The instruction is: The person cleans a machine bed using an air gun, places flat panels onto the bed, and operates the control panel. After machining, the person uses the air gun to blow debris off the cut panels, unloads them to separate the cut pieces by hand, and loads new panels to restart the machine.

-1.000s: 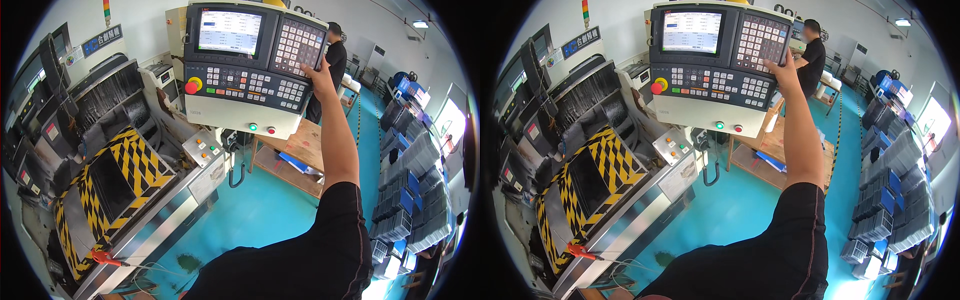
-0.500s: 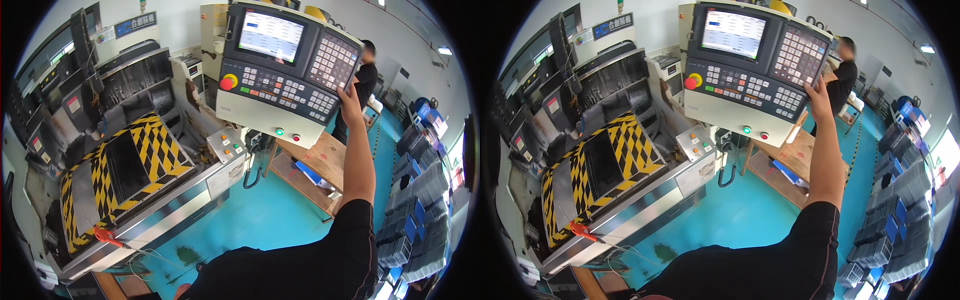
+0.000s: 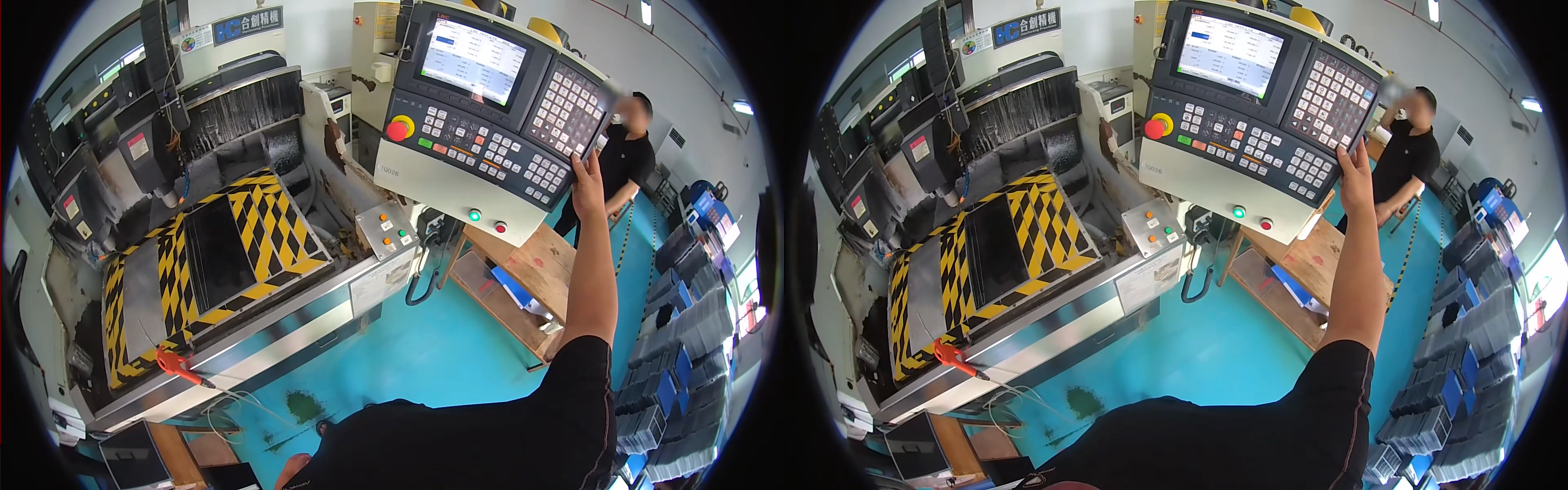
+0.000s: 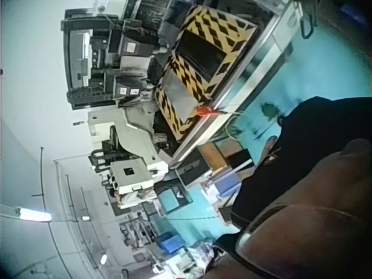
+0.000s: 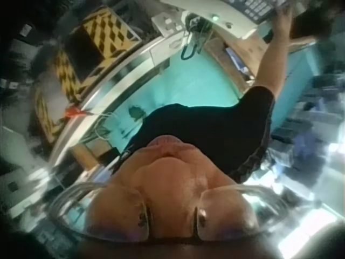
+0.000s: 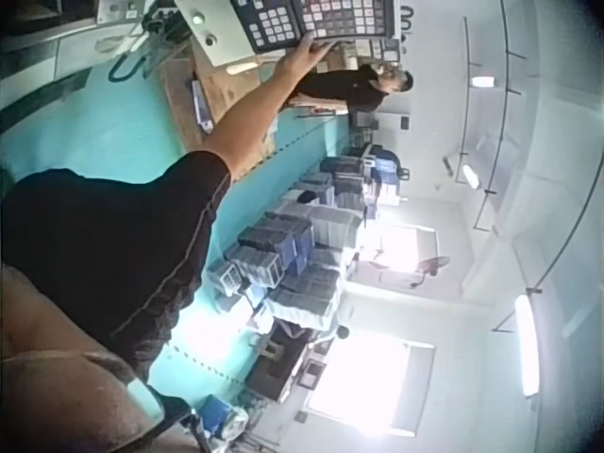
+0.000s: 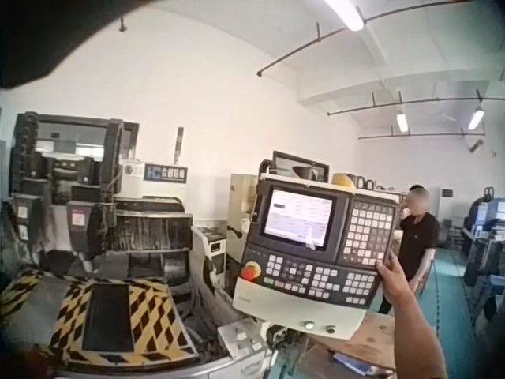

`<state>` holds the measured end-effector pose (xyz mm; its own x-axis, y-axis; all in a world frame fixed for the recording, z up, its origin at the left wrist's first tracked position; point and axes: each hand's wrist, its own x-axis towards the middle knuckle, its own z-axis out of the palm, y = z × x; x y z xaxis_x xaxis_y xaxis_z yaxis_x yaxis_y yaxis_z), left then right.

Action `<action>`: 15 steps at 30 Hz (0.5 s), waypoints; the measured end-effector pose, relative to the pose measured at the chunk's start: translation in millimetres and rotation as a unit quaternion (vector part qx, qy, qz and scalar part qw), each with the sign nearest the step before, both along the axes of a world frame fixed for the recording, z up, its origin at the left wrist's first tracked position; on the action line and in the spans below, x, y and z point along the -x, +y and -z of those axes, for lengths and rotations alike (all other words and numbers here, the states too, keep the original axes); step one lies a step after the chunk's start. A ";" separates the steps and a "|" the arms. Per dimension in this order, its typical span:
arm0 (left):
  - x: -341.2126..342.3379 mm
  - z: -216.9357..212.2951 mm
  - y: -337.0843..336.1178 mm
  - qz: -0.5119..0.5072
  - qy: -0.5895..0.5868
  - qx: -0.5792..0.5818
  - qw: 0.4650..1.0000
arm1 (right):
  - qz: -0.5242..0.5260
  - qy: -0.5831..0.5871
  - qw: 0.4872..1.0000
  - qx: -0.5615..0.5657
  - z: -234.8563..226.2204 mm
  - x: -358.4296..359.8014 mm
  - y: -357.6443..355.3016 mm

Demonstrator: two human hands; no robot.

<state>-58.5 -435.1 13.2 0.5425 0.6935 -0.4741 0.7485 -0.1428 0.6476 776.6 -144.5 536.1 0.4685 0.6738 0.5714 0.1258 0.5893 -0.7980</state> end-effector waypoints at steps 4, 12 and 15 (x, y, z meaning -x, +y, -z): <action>7.0 6.4 -1.3 0.005 -0.042 -0.003 0.999 | 0.010 0.008 1.000 0.011 -1.3 5.4 -2.3; 11.3 0.2 -3.5 0.014 -0.036 -0.019 0.999 | 0.010 0.007 1.000 0.014 -2.8 11.4 -4.8; 9.8 -0.6 -1.3 0.022 -0.013 -0.023 0.999 | 0.013 0.024 0.999 0.028 -2.9 10.6 -4.4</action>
